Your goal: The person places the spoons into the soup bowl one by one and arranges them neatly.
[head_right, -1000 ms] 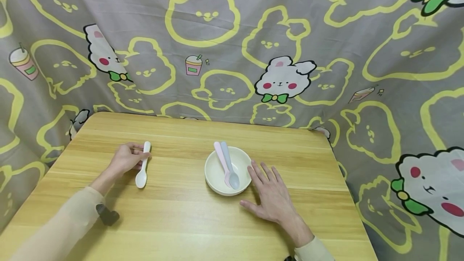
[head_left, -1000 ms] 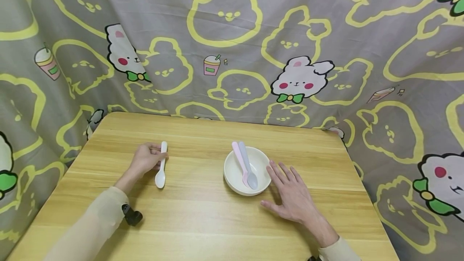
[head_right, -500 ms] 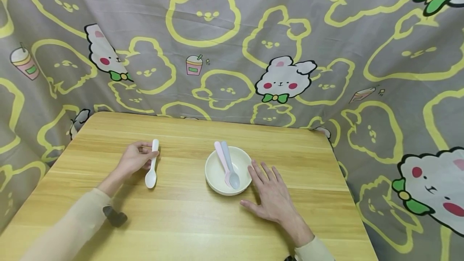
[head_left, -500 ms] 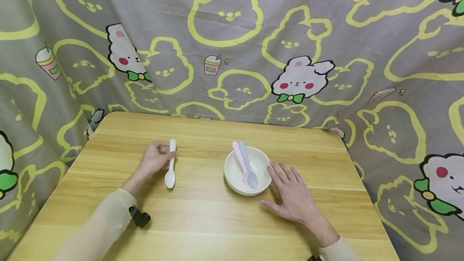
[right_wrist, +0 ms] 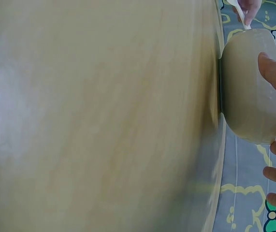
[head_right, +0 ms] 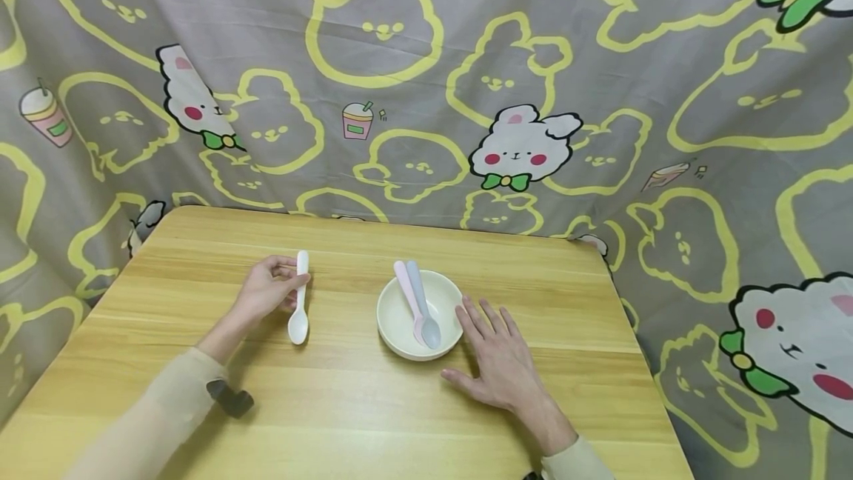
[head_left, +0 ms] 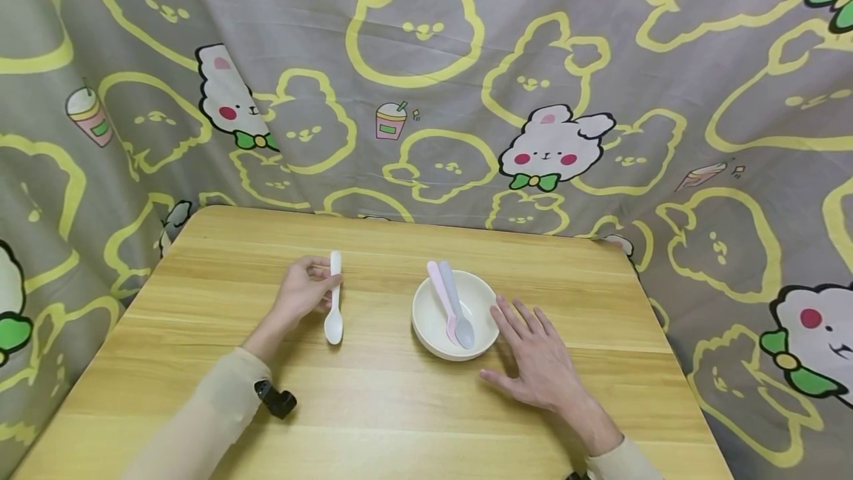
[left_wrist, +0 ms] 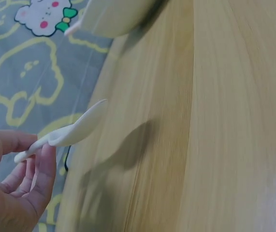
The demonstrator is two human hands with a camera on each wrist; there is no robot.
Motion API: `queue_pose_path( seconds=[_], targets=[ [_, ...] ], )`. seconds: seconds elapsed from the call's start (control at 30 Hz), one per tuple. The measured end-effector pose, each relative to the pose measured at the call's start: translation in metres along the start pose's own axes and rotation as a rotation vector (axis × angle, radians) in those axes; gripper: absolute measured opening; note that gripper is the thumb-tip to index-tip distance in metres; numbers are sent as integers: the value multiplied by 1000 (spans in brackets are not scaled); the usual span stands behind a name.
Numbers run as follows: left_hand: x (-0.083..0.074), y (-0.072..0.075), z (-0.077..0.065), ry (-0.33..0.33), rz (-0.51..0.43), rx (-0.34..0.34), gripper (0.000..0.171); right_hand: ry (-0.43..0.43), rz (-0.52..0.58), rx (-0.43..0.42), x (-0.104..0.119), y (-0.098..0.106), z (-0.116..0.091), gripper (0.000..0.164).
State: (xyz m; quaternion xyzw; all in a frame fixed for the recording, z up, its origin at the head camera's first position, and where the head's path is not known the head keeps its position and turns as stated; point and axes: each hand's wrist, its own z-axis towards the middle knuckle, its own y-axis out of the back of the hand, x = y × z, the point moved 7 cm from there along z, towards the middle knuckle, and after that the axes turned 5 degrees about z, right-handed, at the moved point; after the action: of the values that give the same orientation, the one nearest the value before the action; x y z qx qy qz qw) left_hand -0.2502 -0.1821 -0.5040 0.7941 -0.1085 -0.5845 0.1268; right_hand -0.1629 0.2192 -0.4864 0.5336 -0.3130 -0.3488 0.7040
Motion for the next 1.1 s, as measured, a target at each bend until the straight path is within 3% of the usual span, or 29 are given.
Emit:
queue_pose_path(
  seconds=[1.1],
  targets=[
    [-42, -51, -25, -94, -210, 9, 43, 5, -4, -18, 0, 0, 1, 107]
  ],
)
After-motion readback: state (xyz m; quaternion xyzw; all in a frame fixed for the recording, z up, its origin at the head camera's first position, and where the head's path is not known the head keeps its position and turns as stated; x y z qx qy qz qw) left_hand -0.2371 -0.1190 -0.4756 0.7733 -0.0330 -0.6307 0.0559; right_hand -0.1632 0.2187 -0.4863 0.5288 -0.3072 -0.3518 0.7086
